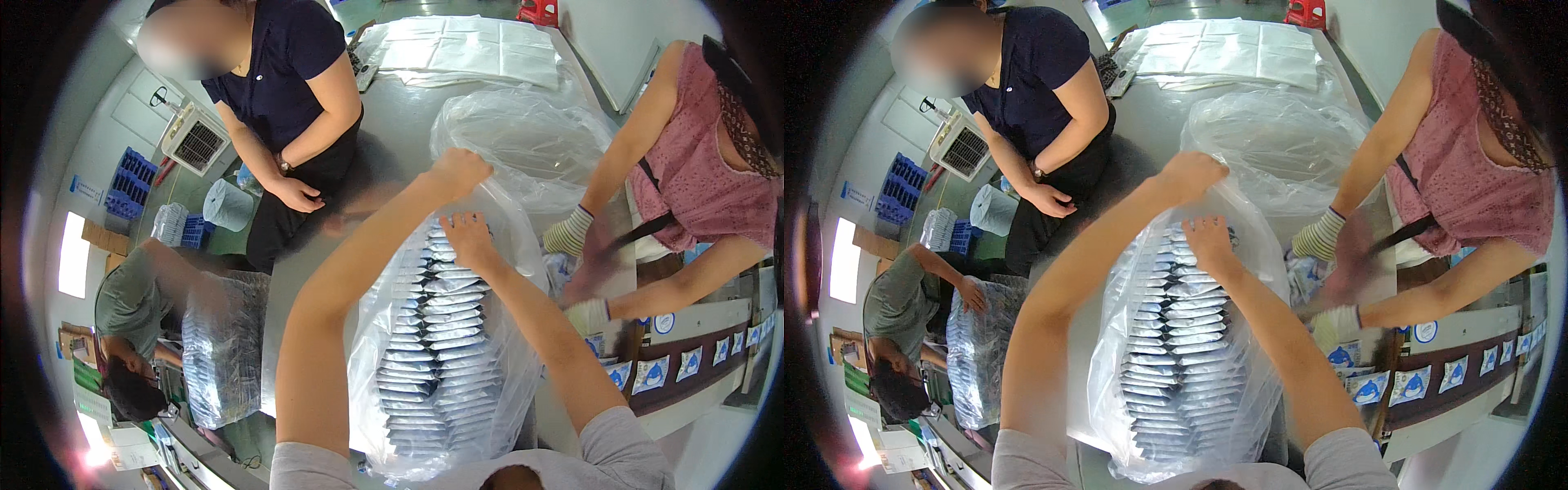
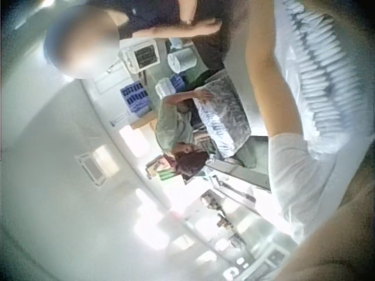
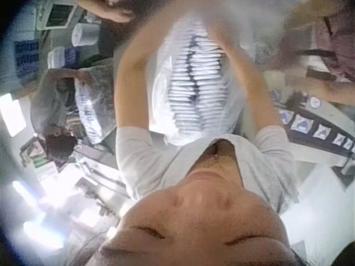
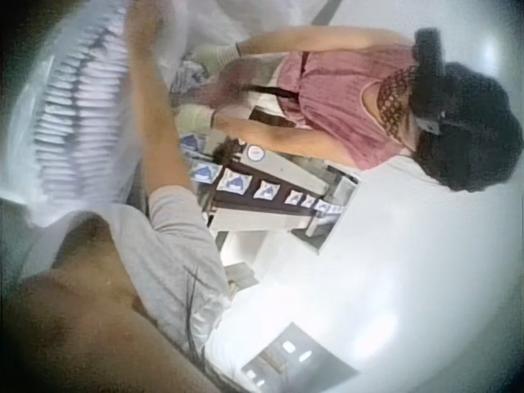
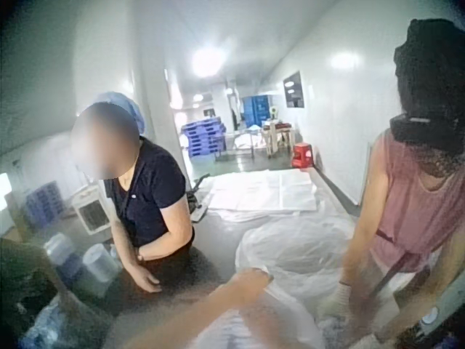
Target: The person organizes and stacks small blue and white packets from a conveyor belt into a large plastic bag on a metal table by hand.
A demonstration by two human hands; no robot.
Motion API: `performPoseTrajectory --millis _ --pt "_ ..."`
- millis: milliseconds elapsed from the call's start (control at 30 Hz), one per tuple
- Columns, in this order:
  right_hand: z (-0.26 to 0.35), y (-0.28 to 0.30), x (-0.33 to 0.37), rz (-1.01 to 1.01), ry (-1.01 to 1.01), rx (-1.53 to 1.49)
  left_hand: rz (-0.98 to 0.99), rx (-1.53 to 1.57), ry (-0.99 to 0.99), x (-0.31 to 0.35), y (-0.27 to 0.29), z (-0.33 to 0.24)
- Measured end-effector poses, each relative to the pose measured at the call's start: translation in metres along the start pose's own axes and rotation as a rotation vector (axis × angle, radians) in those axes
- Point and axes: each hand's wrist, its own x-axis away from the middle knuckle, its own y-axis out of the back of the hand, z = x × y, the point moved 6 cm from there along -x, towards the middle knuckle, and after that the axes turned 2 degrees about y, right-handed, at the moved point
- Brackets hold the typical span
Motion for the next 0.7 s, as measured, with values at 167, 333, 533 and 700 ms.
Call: performPoseTrajectory --millis 167,333,533,700 --pt "0.021 -0.023 -0.015 0.123 0.104 -0.079 -0.068 -0.049 0.003 0.018 0.015 0.003" --pt "0.027 -0.034 -0.003 -0.062 0.075 -0.274 -0.088 -0.103 -0.026 0.028 0.038 0.003" --pt "0.022 -0.046 0.008 0.017 0.053 -0.3 -0.376 0.083 0.224 0.11 0.068 -0.014" --pt "0.095 0.028 0.124 0.01 0.186 -0.345 -0.359 0.253 0.724 0.344 0.086 -0.091"
